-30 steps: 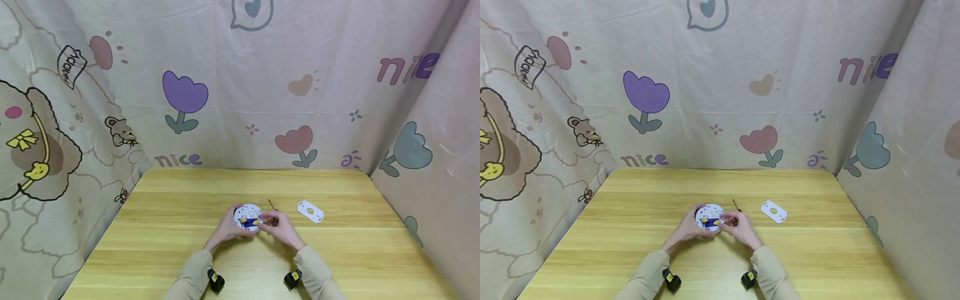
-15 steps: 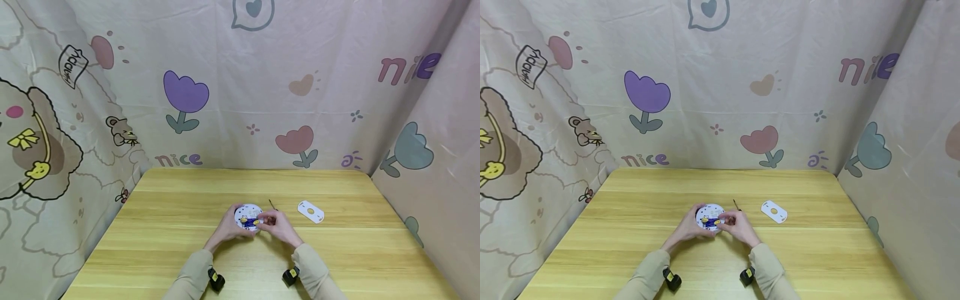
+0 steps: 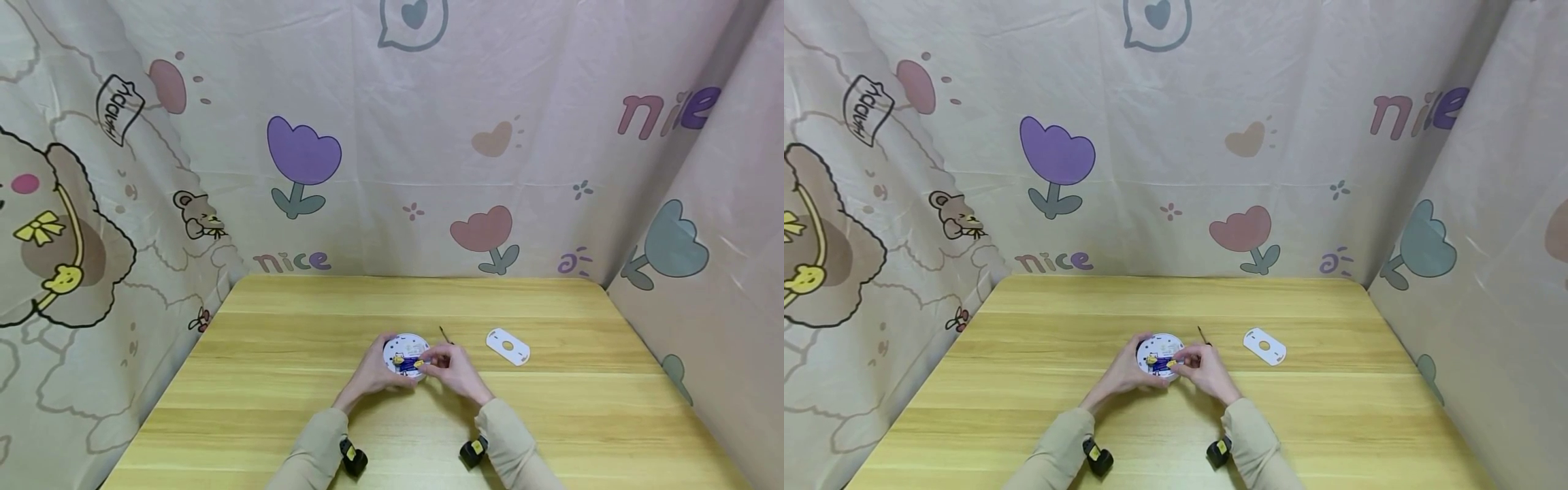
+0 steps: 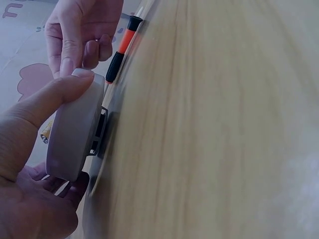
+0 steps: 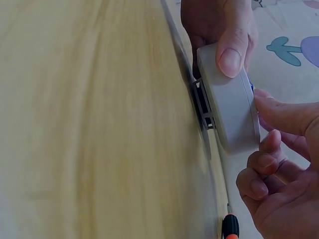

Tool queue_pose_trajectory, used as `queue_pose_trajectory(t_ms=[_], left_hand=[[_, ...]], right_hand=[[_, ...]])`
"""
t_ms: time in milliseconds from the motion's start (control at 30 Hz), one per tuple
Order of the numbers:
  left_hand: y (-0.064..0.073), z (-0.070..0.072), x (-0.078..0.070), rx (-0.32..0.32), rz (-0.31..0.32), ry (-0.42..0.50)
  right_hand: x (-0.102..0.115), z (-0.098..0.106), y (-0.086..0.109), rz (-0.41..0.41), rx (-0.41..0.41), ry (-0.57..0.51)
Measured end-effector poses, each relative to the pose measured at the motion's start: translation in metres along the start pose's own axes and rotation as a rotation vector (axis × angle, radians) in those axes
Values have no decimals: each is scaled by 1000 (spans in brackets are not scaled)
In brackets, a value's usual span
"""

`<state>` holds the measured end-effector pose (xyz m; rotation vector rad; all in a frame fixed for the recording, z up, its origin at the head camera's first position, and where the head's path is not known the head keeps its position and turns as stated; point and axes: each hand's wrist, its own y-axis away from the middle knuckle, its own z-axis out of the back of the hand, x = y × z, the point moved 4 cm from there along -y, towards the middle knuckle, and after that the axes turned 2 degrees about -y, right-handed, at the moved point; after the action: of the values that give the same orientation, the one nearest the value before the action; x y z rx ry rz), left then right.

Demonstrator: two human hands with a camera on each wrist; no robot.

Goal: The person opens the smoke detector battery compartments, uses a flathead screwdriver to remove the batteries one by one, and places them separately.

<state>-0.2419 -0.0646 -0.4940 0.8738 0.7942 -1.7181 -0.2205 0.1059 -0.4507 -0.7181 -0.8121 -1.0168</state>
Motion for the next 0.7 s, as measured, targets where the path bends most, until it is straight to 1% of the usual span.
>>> queue_pose_trajectory(t_ms=[167, 433, 567, 700], left_hand=[[0, 0, -1, 0, -13, 0], [0, 0, 0, -5, -3, -11], [0, -1, 0, -3, -2, -6], [0, -1, 1, -2, -3, -8]], right_hand=[[-4, -1, 0, 6, -15, -16], [-37, -10, -7, 27, -60, -22], [-41, -11, -7, 23, -58, -61], [-40, -10, -6, 29, -58, -75]])
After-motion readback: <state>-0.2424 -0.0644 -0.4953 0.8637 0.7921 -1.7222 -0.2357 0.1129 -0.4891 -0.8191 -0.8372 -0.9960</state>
